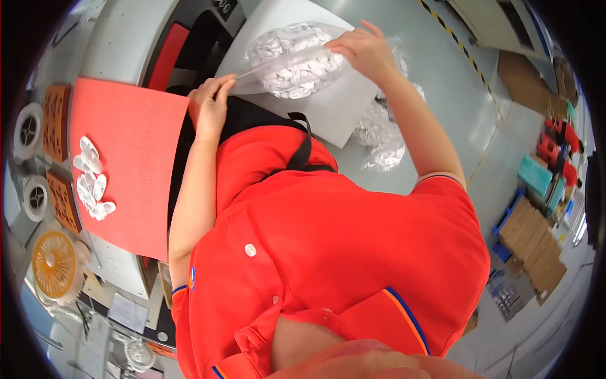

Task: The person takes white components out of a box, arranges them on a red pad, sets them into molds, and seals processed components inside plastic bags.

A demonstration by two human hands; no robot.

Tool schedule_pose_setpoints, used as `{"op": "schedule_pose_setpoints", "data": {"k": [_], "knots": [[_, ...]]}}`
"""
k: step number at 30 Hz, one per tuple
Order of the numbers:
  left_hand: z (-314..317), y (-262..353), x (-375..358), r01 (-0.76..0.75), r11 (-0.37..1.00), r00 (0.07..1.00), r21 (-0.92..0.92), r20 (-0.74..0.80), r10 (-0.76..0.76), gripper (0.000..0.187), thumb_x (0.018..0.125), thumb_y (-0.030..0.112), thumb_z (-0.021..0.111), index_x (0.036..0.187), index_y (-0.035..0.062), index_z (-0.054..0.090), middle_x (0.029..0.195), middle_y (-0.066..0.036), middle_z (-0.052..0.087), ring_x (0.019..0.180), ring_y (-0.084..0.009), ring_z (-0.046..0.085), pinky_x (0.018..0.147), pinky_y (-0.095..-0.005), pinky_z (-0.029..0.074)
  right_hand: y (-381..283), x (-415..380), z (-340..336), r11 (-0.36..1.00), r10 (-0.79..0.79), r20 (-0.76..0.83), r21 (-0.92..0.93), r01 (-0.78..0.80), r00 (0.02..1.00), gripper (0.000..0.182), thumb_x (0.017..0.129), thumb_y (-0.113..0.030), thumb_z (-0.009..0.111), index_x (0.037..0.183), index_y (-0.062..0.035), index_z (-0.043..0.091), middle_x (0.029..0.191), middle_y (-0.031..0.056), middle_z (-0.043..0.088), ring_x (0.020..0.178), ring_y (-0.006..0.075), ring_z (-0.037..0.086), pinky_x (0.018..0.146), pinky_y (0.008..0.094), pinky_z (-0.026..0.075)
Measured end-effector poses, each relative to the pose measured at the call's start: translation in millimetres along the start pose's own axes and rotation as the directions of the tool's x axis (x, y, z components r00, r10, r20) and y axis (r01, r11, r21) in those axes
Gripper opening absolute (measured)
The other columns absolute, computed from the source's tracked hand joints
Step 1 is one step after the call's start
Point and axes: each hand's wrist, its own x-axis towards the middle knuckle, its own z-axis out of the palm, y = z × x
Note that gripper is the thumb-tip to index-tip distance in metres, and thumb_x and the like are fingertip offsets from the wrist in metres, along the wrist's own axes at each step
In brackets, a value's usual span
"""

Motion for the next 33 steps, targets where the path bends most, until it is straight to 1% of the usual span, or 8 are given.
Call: {"op": "schedule_pose_setpoints", "data": {"k": [5, 11, 19, 21, 24, 25, 28, 33], "knots": [[2.4, -7.8, -11.8, 0.079, 0.996, 0.995, 0.051, 0.063, -0.082, 0.01, 0.084, 0.017, 0.07, 0.084, 0.0072, 0.068, 0.081, -0.006, 0.069, 0.07, -0.0206, 0.064, 0.065, -0.0304, 0.048, 14.4, -28.1, -29.6, 0.994, 0.098, 0.137, -0.051, -0.092, 0.986, 0.012, 0.086, -0.033, 0.062, 0.086, -0.0252, 0.072, 0.079, -0.008, 0.068, 0.077, 0.0135, 0.062, 0.098, 0.0347, 0.041], [5.9, -7.6, -12.9, 0.061, 0.994, 0.998, 0.09, -0.023, -0.059, 0.016, 0.085, 0.029, 0.068, 0.08, 0.0142, 0.066, 0.072, 0.005, 0.065, 0.068, -0.0139, 0.059, 0.072, -0.0301, 0.041, 16.7, -33.3, -24.4, 0.993, 0.105, -0.01, -0.054, -0.106, 0.994, 0.013, 0.086, -0.032, 0.062, 0.082, -0.0232, 0.07, 0.076, -0.0072, 0.066, 0.077, 0.0147, 0.062, 0.085, 0.0326, 0.045], [0.1, -17.7, -19.5, 0.046, 0.994, 0.996, 0.099, -0.075, -0.038, 0.012, 0.088, 0.021, 0.064, 0.087, 0.0088, 0.064, 0.078, -0.005, 0.066, 0.073, -0.0242, 0.062, 0.067, -0.0362, 0.046, -16.7, -15.1, 19.1, 0.996, -0.064, 0.072, 0.067, 0.059, 0.995, 0.024, 0.085, -0.038, 0.063, 0.101, -0.0208, 0.066, 0.085, 0.002, 0.069, 0.084, 0.026, 0.064, 0.078, 0.0361, 0.049], [-1.4, -15.2, -19.5, 0.047, 0.993, 0.999, 0.107, -0.033, -0.043, 0.01, 0.09, 0.016, 0.061, 0.091, 0.006, 0.064, 0.084, -0.011, 0.066, 0.08, -0.0292, 0.062, 0.07, -0.0375, 0.049, -34.4, -14.7, 43.0, 0.992, 0.034, 0.252, 0.112, -0.064, 0.967, 0.023, 0.087, -0.039, 0.061, 0.101, -0.0222, 0.066, 0.087, 0.0041, 0.069, 0.08, 0.029, 0.065, 0.072, 0.0394, 0.051], [-1.1, -6.4, -17.4, 0.166, 0.985, 0.984, -0.055, -0.053, -0.169, 0.012, 0.092, 0.017, 0.061, 0.091, 0.0052, 0.064, 0.077, -0.006, 0.064, 0.07, -0.0166, 0.06, 0.066, -0.0301, 0.047, -55.1, -18.1, 42.6, 0.953, 0.171, 0.271, 0.198, -0.229, 0.947, 0.017, 0.091, -0.033, 0.055, 0.101, -0.0235, 0.066, 0.086, 0.0052, 0.069, 0.076, 0.0314, 0.065, 0.068, 0.0418, 0.052], [-2.9, -3.1, -14.7, 0.043, 0.998, 0.999, -0.044, -0.03, -0.045, 0.013, 0.093, 0.016, 0.06, 0.088, 0.0041, 0.063, 0.076, -0.004, 0.064, 0.068, -0.0104, 0.057, 0.063, -0.0262, 0.046, -43.8, -21.7, 31.9, 0.955, 0.188, 0.256, 0.18, -0.238, 0.948, 0.017, 0.091, -0.033, 0.055, 0.101, -0.0235, 0.066, 0.086, 0.0052, 0.069, 0.076, 0.0314, 0.065, 0.068, 0.0418, 0.052], [-3.7, 29.5, -8.7, -0.306, 0.95, 0.948, -0.066, 0.065, 0.311, 0.011, 0.089, 0.014, 0.064, 0.085, 0.0039, 0.063, 0.083, -0.005, 0.064, 0.079, -0.0207, 0.06, 0.075, -0.0315, 0.046, -4.7, -55.8, -6.2, 0.857, 0.497, 0.0, 0.16, -0.491, 0.868, 0.021, 0.088, -0.017, 0.047, 0.096, -0.0234, 0.066, 0.09, 0.0046, 0.07, 0.083, 0.0293, 0.066, 0.072, 0.0404, 0.051], [1.8, 38.4, -3.9, -0.224, 0.965, 0.96, -0.135, 0.14, 0.242, 0.013, 0.09, 0.014, 0.063, 0.088, 0.0017, 0.063, 0.093, -0.009, 0.065, 0.09, -0.0248, 0.062, 0.082, -0.0323, 0.046, 50.3, -133.8, -99.0, 0.72, 0.657, -0.429, 0.114, -0.684, 0.62, 0.02, 0.095, -0.024, 0.048, 0.092, -0.0184, 0.067, 0.087, 0.006, 0.07, 0.08, 0.0281, 0.065, 0.071, 0.0358, 0.05]]}}
